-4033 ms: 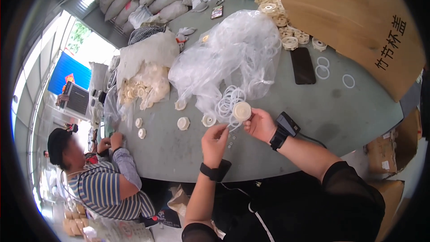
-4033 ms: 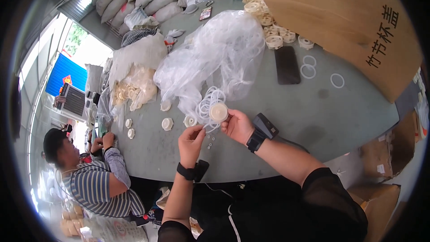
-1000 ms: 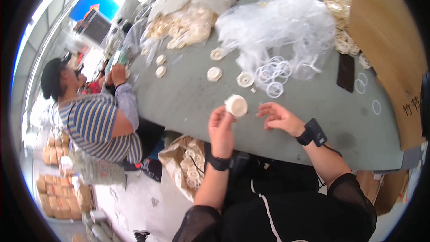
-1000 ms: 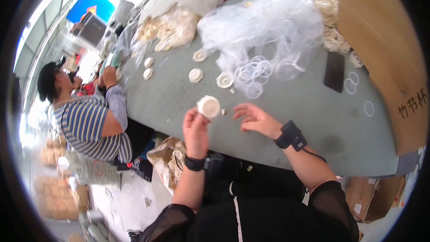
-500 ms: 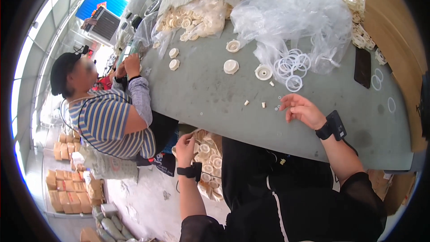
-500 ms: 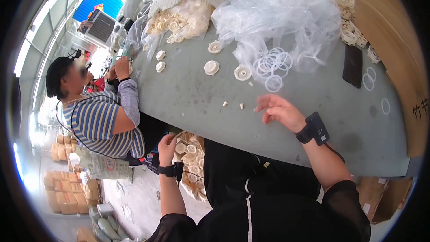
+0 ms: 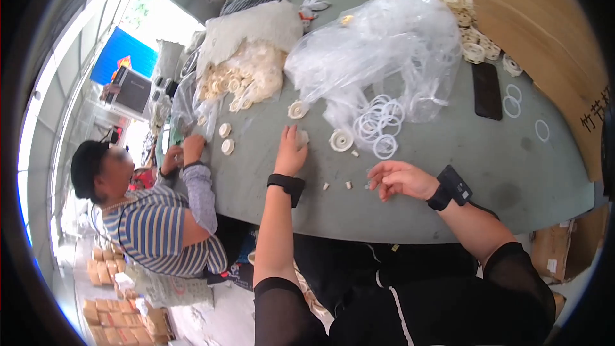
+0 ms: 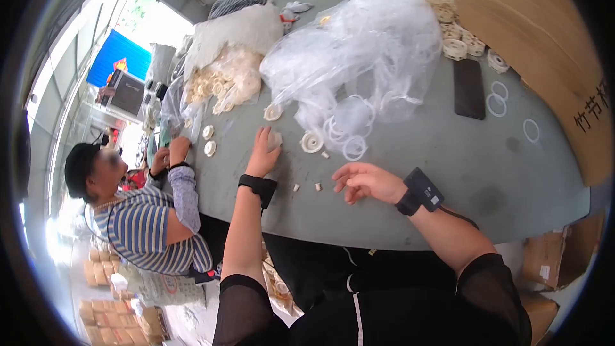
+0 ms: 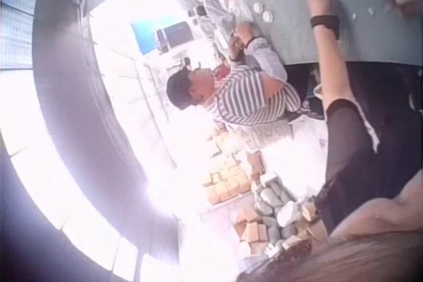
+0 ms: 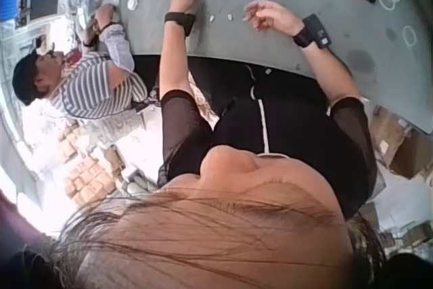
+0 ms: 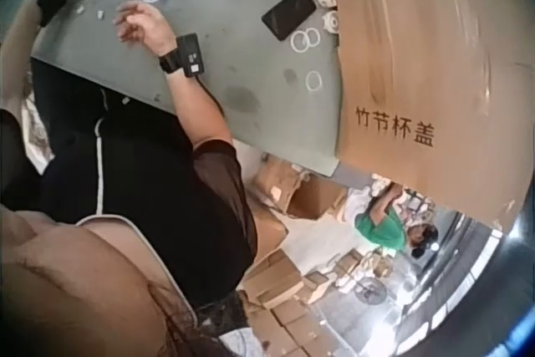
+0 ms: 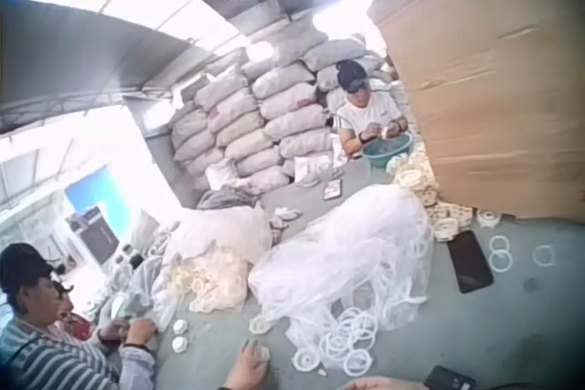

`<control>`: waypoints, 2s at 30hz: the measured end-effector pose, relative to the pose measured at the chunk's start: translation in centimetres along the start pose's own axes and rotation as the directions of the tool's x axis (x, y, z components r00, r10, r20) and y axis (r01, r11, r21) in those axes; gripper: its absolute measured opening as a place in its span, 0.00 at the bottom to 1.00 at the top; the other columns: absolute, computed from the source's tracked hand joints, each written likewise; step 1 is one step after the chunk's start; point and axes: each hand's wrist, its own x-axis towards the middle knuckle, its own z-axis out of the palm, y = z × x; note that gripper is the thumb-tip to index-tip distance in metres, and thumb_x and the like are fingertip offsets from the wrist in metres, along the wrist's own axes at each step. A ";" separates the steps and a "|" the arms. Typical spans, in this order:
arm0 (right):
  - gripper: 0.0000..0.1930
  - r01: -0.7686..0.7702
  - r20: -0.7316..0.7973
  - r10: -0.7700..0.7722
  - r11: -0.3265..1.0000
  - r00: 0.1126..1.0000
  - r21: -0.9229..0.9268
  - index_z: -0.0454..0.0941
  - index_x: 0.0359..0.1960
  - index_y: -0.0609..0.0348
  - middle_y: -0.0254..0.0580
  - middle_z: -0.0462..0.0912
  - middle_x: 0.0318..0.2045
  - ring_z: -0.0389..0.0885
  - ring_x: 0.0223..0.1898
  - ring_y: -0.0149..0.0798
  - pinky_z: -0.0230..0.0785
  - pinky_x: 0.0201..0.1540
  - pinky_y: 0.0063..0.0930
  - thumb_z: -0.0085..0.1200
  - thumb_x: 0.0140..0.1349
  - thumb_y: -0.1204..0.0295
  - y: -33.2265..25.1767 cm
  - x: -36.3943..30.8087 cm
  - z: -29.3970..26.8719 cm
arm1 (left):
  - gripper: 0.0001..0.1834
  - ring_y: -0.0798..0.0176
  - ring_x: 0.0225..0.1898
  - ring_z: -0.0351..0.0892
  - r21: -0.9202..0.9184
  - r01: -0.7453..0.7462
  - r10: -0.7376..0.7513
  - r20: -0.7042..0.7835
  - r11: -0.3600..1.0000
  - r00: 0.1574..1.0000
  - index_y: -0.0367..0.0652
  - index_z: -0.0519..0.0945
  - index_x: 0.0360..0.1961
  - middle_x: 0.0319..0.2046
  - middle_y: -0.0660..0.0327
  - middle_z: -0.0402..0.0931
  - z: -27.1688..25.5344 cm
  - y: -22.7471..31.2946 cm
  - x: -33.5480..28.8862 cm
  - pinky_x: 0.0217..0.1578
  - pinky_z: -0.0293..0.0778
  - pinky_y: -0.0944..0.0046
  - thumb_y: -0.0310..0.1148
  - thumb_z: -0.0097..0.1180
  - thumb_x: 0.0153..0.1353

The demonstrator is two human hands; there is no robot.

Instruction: Assembling small plastic/rubber rings and circular components onto a base part.

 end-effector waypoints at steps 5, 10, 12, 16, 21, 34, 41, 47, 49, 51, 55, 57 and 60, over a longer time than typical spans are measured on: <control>0.14 0.019 -0.018 -0.018 0.998 1.000 0.053 0.66 0.46 0.61 0.40 0.74 0.36 0.75 0.30 0.28 0.70 0.38 0.25 0.42 0.58 0.72 0.0 -0.9 -1.1 | 0.28 0.48 0.48 0.69 0.123 0.040 -0.044 0.027 0.992 0.999 0.38 0.62 0.51 0.46 0.47 0.68 -1.3 5.5 0.3 0.48 0.66 0.58 0.28 0.54 0.47; 0.15 0.102 -0.052 -0.095 0.985 0.994 0.138 0.67 0.47 0.60 0.38 0.75 0.35 0.75 0.29 0.26 0.70 0.36 0.23 0.44 0.60 0.68 0.4 -0.4 -1.4 | 0.21 0.66 0.42 0.72 -0.742 0.234 -0.035 0.273 0.628 0.961 0.36 0.69 0.46 0.44 0.57 0.71 -1.3 13.9 -3.1 0.41 0.69 0.68 0.26 0.58 0.49; 0.14 0.141 -0.082 -0.128 0.974 0.988 0.176 0.68 0.44 0.60 0.36 0.75 0.33 0.75 0.28 0.26 0.70 0.35 0.22 0.45 0.60 0.66 0.4 -0.3 -1.0 | 0.22 0.66 0.43 0.71 -0.565 0.004 0.141 0.212 0.825 0.967 0.37 0.69 0.46 0.43 0.57 0.71 -0.6 17.0 -4.4 0.41 0.68 0.68 0.27 0.58 0.49; 0.10 0.268 -0.249 -0.216 0.943 0.944 0.198 0.69 0.38 0.57 0.32 0.74 0.27 0.74 0.26 0.24 0.68 0.30 0.20 0.46 0.59 0.65 0.6 -0.8 -1.4 | 0.21 0.63 0.44 0.70 -0.508 -0.240 0.343 0.117 0.827 0.932 0.39 0.70 0.46 0.42 0.58 0.72 1.6 18.9 -3.8 0.41 0.67 0.66 0.27 0.56 0.49; 0.09 0.469 -0.356 -0.361 0.834 0.862 0.290 0.71 0.34 0.55 0.30 0.73 0.25 0.71 0.22 0.25 0.64 0.24 0.20 0.48 0.57 0.65 -0.2 -0.8 -2.5 | 0.10 0.55 0.32 0.74 -0.342 -0.112 0.144 0.070 0.933 0.987 0.37 0.74 0.37 0.31 0.53 0.74 4.6 17.5 -0.7 0.34 0.68 0.61 0.29 0.49 0.54; 0.08 0.501 -0.502 -0.340 0.835 0.795 0.227 0.70 0.36 0.55 0.29 0.74 0.28 0.69 0.20 0.21 0.63 0.24 0.16 0.51 0.56 0.67 -0.5 -1.2 -3.0 | 0.06 0.72 0.22 0.70 -0.718 0.187 -0.214 0.054 0.671 0.975 0.35 0.76 0.29 0.22 0.62 0.74 2.9 17.7 -3.5 0.26 0.67 0.72 0.21 0.57 0.47; 0.10 0.199 -0.225 -0.188 0.980 0.956 0.024 0.73 0.37 0.56 0.30 0.76 0.27 0.72 0.25 0.22 0.66 0.28 0.16 0.52 0.55 0.68 0.2 -0.9 -1.6 | 0.06 0.76 0.25 0.67 -0.528 -0.140 -0.077 -0.369 0.838 0.926 0.36 0.77 0.31 0.25 0.67 0.72 1.8 20.8 -7.4 0.28 0.65 0.76 0.19 0.54 0.50; 0.12 0.160 -0.168 -0.164 0.986 0.972 -0.040 0.72 0.41 0.57 0.33 0.76 0.32 0.74 0.31 0.25 0.67 0.32 0.19 0.50 0.56 0.68 0.4 -0.8 -0.7 | 0.10 0.72 0.30 0.72 -0.637 -0.021 -0.168 -0.235 0.770 0.958 0.36 0.77 0.36 0.31 0.62 0.76 1.0 20.2 -9.5 0.33 0.68 0.73 0.19 0.53 0.50; 0.14 0.214 -0.177 -0.209 0.977 0.962 0.006 0.71 0.43 0.57 0.33 0.77 0.35 0.75 0.34 0.26 0.68 0.33 0.21 0.49 0.55 0.68 0.9 -0.7 -1.3 | 0.12 0.72 0.32 0.72 -0.719 0.024 -0.189 -0.150 0.695 0.970 0.38 0.77 0.38 0.33 0.61 0.76 1.2 20.0 -10.2 0.33 0.68 0.73 0.20 0.52 0.50; 0.15 0.216 -0.197 -0.210 0.976 0.958 0.010 0.71 0.45 0.56 0.32 0.76 0.38 0.74 0.36 0.26 0.68 0.34 0.21 0.49 0.56 0.67 0.6 -1.5 -1.1 | 0.12 0.72 0.34 0.73 -0.717 0.044 -0.170 -0.105 0.696 0.980 0.36 0.76 0.40 0.35 0.61 0.76 1.3 20.1 -10.8 0.36 0.68 0.73 0.21 0.52 0.52; 0.18 0.223 -0.151 -0.218 0.975 0.964 0.021 0.69 0.46 0.60 0.35 0.76 0.37 0.75 0.35 0.27 0.67 0.32 0.20 0.51 0.54 0.67 0.5 -1.7 -1.3 | 0.13 0.73 0.34 0.73 -0.715 0.014 -0.132 -0.110 0.699 0.985 0.35 0.75 0.41 0.34 0.62 0.75 1.6 20.9 -11.0 0.38 0.68 0.74 0.19 0.52 0.52; 0.15 0.214 -0.164 -0.205 0.976 0.965 0.033 0.70 0.43 0.60 0.35 0.76 0.35 0.74 0.32 0.27 0.67 0.32 0.20 0.51 0.54 0.69 0.3 -1.7 -0.7 | 0.12 0.73 0.34 0.73 -0.756 0.037 -0.183 -0.111 0.654 0.977 0.34 0.75 0.41 0.35 0.62 0.75 1.5 20.4 -11.1 0.37 0.68 0.73 0.19 0.51 0.53; 0.13 0.202 -0.100 -0.199 0.979 0.975 0.021 0.71 0.41 0.60 0.35 0.76 0.34 0.74 0.31 0.27 0.67 0.34 0.21 0.50 0.54 0.71 0.1 -1.2 -0.7 | 0.12 0.71 0.34 0.72 -0.872 0.100 -0.283 -0.045 0.479 0.958 0.33 0.75 0.41 0.36 0.59 0.75 1.2 20.5 -11.3 0.37 0.68 0.72 0.20 0.48 0.55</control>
